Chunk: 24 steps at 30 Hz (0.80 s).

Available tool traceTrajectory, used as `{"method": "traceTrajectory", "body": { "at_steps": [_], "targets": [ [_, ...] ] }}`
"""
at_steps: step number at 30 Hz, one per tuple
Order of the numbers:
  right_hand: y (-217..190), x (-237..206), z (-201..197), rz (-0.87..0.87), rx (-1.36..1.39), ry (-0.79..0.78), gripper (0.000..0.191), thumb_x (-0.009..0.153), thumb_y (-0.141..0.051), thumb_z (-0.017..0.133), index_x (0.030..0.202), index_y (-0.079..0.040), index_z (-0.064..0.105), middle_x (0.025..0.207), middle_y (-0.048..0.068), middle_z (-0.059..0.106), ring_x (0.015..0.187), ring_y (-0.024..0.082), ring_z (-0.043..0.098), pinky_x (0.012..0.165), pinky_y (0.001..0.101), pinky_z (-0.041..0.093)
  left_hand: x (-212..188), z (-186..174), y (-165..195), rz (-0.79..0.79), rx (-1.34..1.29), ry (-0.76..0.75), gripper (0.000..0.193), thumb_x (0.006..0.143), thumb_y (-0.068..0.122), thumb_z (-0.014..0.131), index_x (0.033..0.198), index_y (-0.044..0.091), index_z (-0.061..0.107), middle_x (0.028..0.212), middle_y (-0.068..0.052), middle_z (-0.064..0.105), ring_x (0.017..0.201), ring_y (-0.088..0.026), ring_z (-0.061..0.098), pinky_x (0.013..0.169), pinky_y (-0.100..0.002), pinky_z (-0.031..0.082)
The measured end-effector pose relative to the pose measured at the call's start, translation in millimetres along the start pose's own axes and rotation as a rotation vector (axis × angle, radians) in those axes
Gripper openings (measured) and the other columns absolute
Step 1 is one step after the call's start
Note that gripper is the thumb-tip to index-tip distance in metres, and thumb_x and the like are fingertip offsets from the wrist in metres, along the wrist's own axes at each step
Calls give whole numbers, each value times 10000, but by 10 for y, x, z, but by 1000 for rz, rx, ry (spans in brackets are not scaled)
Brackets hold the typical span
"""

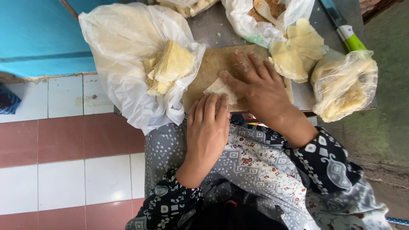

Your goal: The person sits at a small table and folds filled pastry wrappers. They take a thin square wrapper, spoon brown filling onto it from a plastic bag, fold the wrapper over the filling and press the edges to seal it, placing finished pieces aside and repeating with new wrappers.

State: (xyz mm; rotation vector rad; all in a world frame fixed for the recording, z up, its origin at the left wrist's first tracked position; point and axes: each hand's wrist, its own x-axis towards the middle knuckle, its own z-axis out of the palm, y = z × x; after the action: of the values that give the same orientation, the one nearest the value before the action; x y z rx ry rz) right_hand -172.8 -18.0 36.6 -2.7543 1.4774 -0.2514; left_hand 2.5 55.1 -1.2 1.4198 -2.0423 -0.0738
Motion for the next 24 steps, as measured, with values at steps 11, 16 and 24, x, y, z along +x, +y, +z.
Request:
{"method": "traceTrajectory", "body": {
  "at_steps": [11, 16, 24],
  "targets": [
    [52, -16, -89, -67, -200, -93, 963, 667, -485, 609, 1587, -371, 350, 1691, 92, 151, 1529, 394, 150, 1189, 642, 113, -10, 6, -2, 19, 34, 9, 435, 999, 181, 638, 1389, 1, 569, 1345, -146, 550, 1321, -317, 535, 1150, -476, 415],
    [232, 133, -63, 32, -250, -158, 747, 938, -136, 599, 1591, -392, 344, 1719, 74, 111, 1555, 360, 128, 1214, 613, 96, -2, 15, 30, 9, 19, -4, 458, 987, 218, 645, 1388, 12, 566, 1348, -145, 556, 1320, -325, 535, 1135, -492, 416],
    [1001, 109, -142, 276, -61, 339, 554, 995, 88, 573, 1516, -93, 520, 1274, 192, 664, 1186, 408, 621, 1020, 472, 518, 33, -12, 35, 18, 32, 18, 511, 986, 202, 625, 1449, 9, 525, 1282, -185, 580, 1239, -364, 565, 1085, -502, 435]
  ]
}}
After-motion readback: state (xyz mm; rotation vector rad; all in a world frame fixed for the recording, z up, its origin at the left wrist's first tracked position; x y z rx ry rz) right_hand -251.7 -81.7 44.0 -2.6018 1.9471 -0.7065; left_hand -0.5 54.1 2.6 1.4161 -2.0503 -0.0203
